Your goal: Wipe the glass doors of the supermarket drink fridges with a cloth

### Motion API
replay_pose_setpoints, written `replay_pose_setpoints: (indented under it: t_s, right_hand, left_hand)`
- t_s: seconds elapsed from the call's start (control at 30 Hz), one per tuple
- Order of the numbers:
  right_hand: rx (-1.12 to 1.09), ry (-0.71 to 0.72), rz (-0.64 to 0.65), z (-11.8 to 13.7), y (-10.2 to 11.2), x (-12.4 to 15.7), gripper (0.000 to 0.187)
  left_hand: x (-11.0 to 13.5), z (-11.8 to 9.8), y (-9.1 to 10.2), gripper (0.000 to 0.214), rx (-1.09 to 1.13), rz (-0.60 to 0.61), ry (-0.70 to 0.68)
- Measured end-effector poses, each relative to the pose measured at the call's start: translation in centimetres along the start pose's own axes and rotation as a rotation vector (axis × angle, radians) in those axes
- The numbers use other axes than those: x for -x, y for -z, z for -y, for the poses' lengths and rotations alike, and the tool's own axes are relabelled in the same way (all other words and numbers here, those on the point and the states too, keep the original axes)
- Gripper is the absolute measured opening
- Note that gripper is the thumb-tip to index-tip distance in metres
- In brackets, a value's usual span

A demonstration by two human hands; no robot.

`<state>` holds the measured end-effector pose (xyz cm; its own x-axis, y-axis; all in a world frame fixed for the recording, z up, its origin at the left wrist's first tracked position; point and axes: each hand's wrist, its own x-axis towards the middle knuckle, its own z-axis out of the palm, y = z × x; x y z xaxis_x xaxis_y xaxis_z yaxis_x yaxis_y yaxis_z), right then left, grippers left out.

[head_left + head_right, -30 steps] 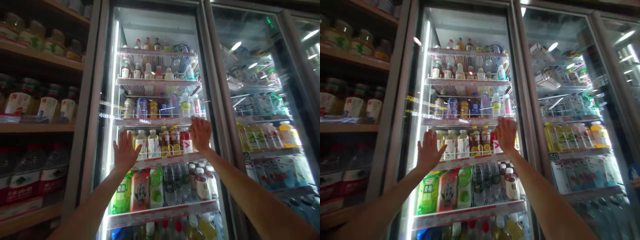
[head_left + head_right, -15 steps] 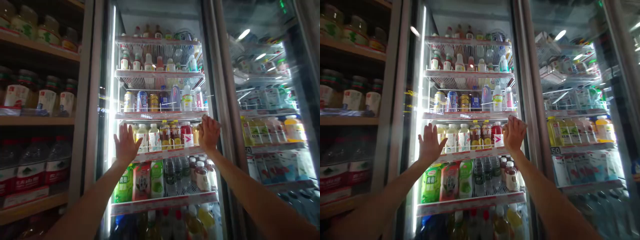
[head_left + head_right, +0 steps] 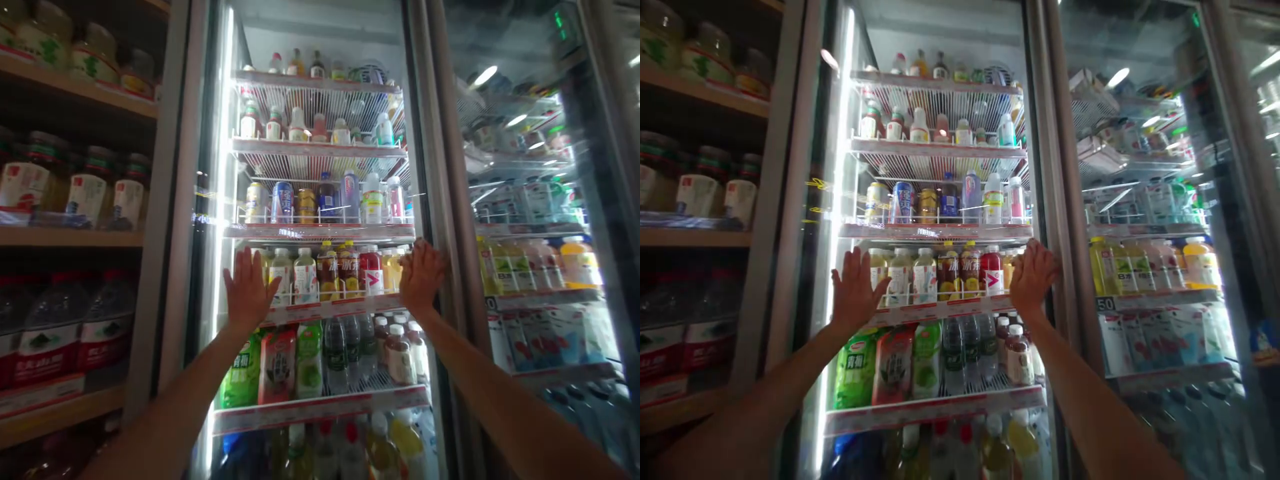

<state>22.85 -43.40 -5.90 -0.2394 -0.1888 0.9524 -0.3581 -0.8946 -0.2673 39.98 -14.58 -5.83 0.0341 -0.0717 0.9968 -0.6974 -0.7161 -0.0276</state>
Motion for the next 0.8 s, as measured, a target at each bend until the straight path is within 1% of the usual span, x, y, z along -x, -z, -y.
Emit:
replay_pose_setpoints:
  t_s: [0.03, 0.07, 0.13, 0.17, 0.2, 0.23, 0.27, 0.33, 0.37, 0.4, 0.43, 0.47, 0.5, 0.57, 0.6, 0.63, 0.67, 0.7, 0.73, 0.8]
  right_hand:
    - [-0.015, 0.040, 0.013, 0.6, -0.1, 0.6, 0.048]
    - [-0.042, 0.134, 0.044, 1.6, -0.1, 1.4, 0.048]
    - [-0.101, 0.373, 0.112, 3.2, -0.3, 2.8, 0.047]
    - [-0.117, 0.460, 0.132, 3.5, -0.3, 3.1, 0.047]
    - [-0.118, 0.499, 0.130, 3.1, -0.2, 3.2, 0.046]
    - [-0.104, 0.483, 0.106, 2.2, -0.1, 2.9, 0.046]
    - [-0.082, 0.418, 0.065, 1.0, 0.0, 2.5, 0.046]
    - [-0.031, 0.219, -0.021, -1.5, 0.3, 1.6, 0.046]
    - [-0.012, 0.132, -0.049, -2.1, 0.4, 1.5, 0.046]
    - [-0.006, 0.085, -0.056, -2.2, 0.5, 1.7, 0.047]
    - [-0.014, 0.094, -0.040, -1.5, 0.6, 2.3, 0.047]
    - [-0.036, 0.160, -0.004, -0.4, 0.7, 3.1, 0.048]
    - [-0.068, 0.266, 0.048, 1.1, 0.8, 4.2, 0.049]
    - [-0.146, 0.529, 0.171, 3.8, 0.9, 6.1, 0.051]
    - [-0.180, 0.641, 0.224, 4.6, 0.9, 6.6, 0.052]
    - [-0.201, 0.705, 0.247, 4.6, 1.0, 6.7, 0.052]
    - [-0.207, 0.712, 0.244, 4.1, 1.0, 6.4, 0.052]
    - [-0.198, 0.659, 0.210, 3.0, 1.0, 5.9, 0.052]
    - [-0.173, 0.552, 0.151, 1.8, 0.9, 5.3, 0.051]
    - [-0.100, 0.281, 0.027, -0.1, 0.8, 4.3, 0.051]
  left_hand:
    - [0.1, 0.0, -0.1, 0.069, 0.007, -0.005, 0.000]
    - [0.2, 0.0, -0.1, 0.068, 0.012, -0.010, -0.002]
    - [0.5, 0.3, -0.1, 0.065, 0.010, -0.020, -0.011]
    - [0.7, 0.5, -0.1, 0.065, 0.005, -0.021, -0.024]
    - [0.9, 0.7, -0.1, 0.064, -0.001, -0.019, -0.041]
    - [1.1, 0.9, 0.0, 0.063, -0.006, -0.014, -0.057]
    - [1.3, 1.1, -0.1, 0.062, -0.009, -0.005, -0.072]
    - [1.6, 1.2, -0.2, 0.061, -0.009, 0.005, -0.085]
    - [1.7, 1.2, -0.3, 0.061, -0.009, 0.000, -0.080]
    - [1.8, 1.1, -0.4, 0.061, -0.008, -0.008, -0.072]
    - [1.8, 1.0, -0.4, 0.061, -0.008, -0.018, -0.066]
    - [1.8, 1.0, -0.5, 0.061, -0.007, -0.026, -0.064]
    - [1.9, 0.9, -0.5, 0.061, -0.007, -0.031, -0.065]
    - [2.2, 1.0, -0.3, 0.061, -0.007, -0.026, -0.080]
    - [2.5, 1.2, -0.2, 0.061, -0.008, -0.020, -0.094]
    - [2.8, 1.3, -0.1, 0.061, -0.010, -0.010, -0.112]
    - [3.2, 1.5, 0.0, 0.061, -0.010, 0.000, -0.132]
    - [3.6, 1.6, 0.0, 0.062, -0.011, 0.006, -0.150]
    - [3.9, 1.7, 0.0, 0.062, -0.012, 0.009, -0.162]
    - [4.4, 1.6, -0.2, 0.062, -0.015, -0.004, -0.163]
